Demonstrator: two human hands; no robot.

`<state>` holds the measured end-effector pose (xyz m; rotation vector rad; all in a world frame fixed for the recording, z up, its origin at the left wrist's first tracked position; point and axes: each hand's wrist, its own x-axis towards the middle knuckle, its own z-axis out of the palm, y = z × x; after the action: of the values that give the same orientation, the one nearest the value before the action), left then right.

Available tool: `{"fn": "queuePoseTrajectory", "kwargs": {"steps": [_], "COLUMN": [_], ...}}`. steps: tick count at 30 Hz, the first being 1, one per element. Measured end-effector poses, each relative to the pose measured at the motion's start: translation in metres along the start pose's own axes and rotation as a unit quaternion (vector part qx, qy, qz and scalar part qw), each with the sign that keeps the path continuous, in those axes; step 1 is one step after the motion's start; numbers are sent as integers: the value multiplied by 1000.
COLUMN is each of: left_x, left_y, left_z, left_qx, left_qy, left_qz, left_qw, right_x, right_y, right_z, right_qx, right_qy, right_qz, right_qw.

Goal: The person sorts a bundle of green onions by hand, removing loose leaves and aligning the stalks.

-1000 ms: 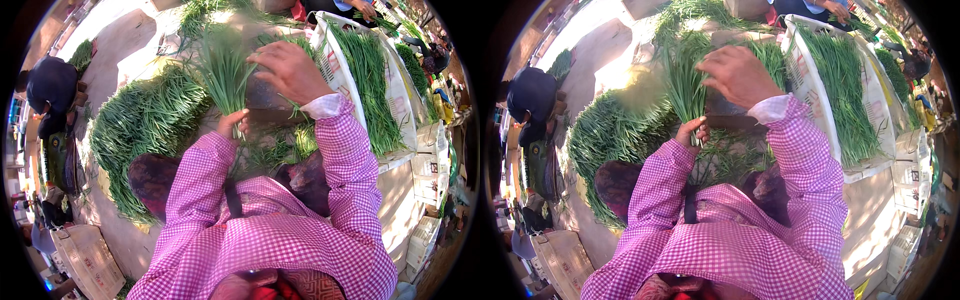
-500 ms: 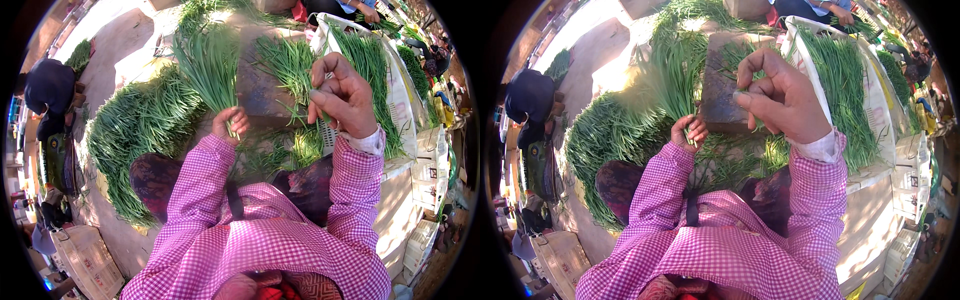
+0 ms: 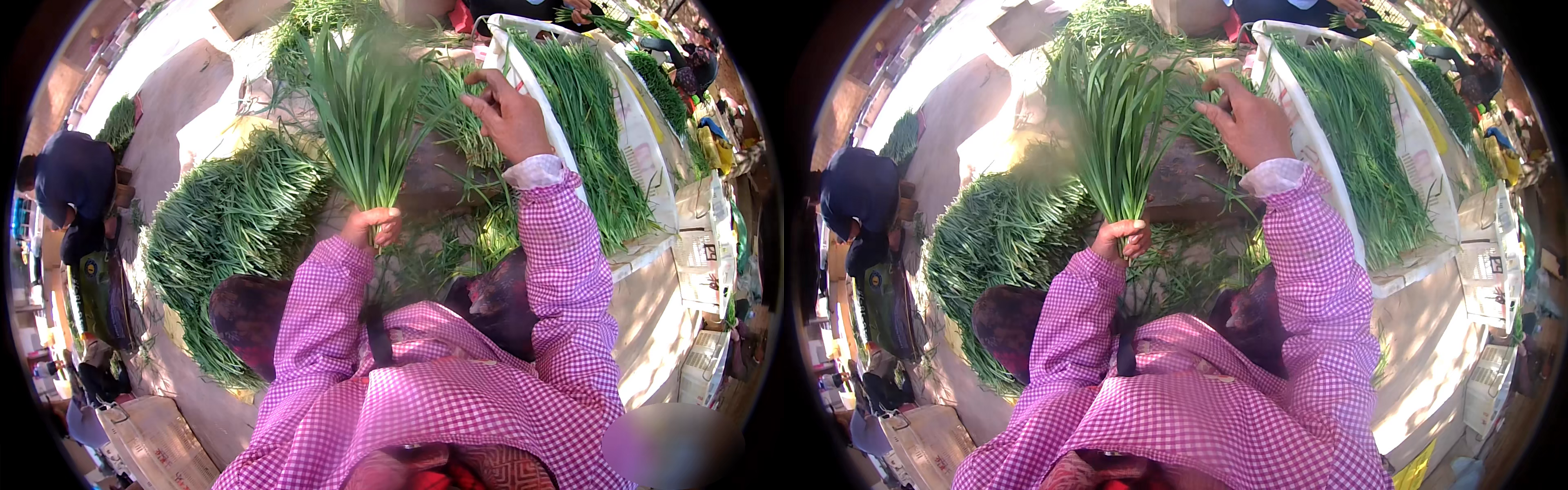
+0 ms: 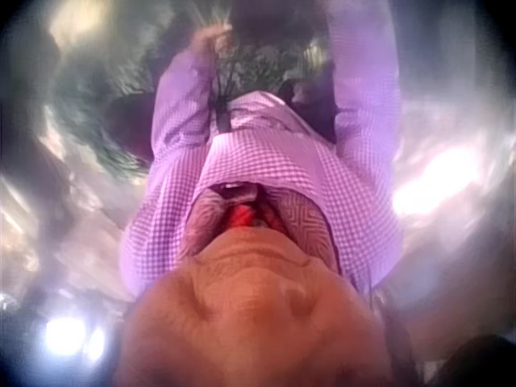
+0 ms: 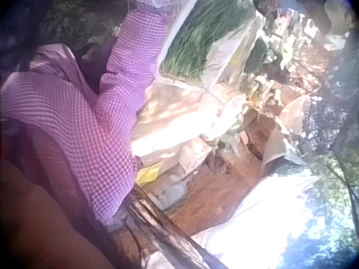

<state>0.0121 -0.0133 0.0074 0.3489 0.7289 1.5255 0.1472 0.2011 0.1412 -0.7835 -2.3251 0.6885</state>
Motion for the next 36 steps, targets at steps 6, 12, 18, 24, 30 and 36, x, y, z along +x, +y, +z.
{"fn": "queuePoseTrajectory", "kwargs": {"steps": [6,12,18,24,30,36], "left_x": [1,2,3,0,0,-2], "left_y": [-13,-12,-8,-5,-7,-4], "left_z": [-2,-7,3,3,-7,0], "left_qx": [79,88,145,145,121,118], "left_qy": [-28,-37,-23,28,52,53], "left_qz": [-20,-17,14,-1,-5,-11], "left_qw": [996,995,989,989,991,992], "right_x": [9,9,13,18,12,8], "right_y": [21,29,38,52,53,58], "right_z": [-12,-27,-36,-59,-52,-11], "right_qx": [119,266,413,411,327,187], "right_qy": [-45,-17,76,228,70,9], "right_qz": [118,106,114,119,108,20], "right_qw": [985,958,900,875,936,982]}}
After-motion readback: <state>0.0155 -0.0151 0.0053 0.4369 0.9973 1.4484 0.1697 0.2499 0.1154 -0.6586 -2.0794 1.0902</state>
